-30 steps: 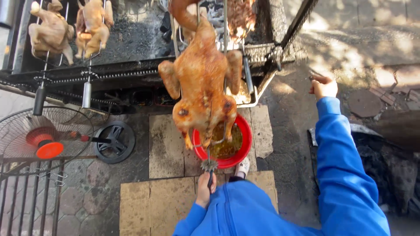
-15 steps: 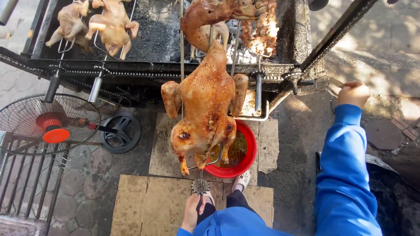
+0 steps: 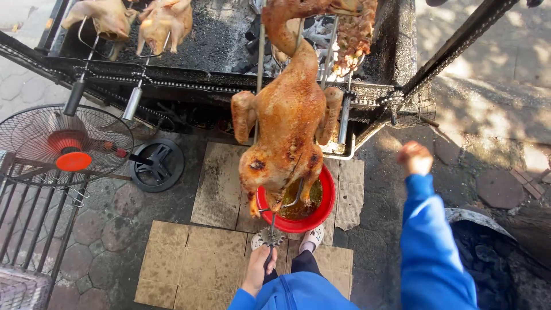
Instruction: Managing a charcoal-powered rotisserie to roast whole chickens and ducks, including checking for doneness and basting.
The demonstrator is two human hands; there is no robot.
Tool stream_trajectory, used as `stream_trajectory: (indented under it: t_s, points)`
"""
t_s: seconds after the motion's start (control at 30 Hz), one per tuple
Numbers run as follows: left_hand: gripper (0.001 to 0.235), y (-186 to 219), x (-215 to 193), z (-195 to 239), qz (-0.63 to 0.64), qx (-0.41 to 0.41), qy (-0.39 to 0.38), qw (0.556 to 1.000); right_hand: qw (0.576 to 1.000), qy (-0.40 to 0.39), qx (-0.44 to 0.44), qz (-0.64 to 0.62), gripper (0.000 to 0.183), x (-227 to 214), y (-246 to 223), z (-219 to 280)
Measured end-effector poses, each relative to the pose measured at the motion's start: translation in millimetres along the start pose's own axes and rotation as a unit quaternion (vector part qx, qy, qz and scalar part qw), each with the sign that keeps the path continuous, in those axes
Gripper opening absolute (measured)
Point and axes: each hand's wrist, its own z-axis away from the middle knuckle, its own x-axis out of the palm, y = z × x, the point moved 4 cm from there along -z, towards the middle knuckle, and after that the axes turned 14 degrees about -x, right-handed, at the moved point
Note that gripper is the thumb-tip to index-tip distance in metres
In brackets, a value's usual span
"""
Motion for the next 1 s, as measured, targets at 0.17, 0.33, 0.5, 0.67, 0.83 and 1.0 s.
stream_trajectory:
  t_s: [0.17,0.33,0.5,0.67,0.83,1.0]
  points:
    - [0.04,13,13,-3,-0.005,0.016,-0.03,0.999,0.94,-0.266,0.075,0.201,0.022,151,-61,246]
    - [0.04,35,24,12,0.015,0.01,-0.064,0.998,0.931,-0.339,0.131,0.034,0.029,270,-150,391]
    - [0.071,63,29,25,0.194,-0.065,-0.142,0.969,0.944,-0.244,0.1,0.199,0.027,306,-157,411]
    - [0.059,7,-8,-17,0.207,-0.153,-0.184,0.949,0.993,-0.055,0.087,0.058,0.023,288,-137,425]
    - [0.039,19,-49,-43,0.12,-0.145,-0.145,0.971,0.962,0.081,0.23,0.124,0.04,221,-121,441]
    - [0.028,70,-65,-83,0.058,-0.043,-0.075,0.995,0.892,0.088,0.155,0.414,0.04,118,-141,502]
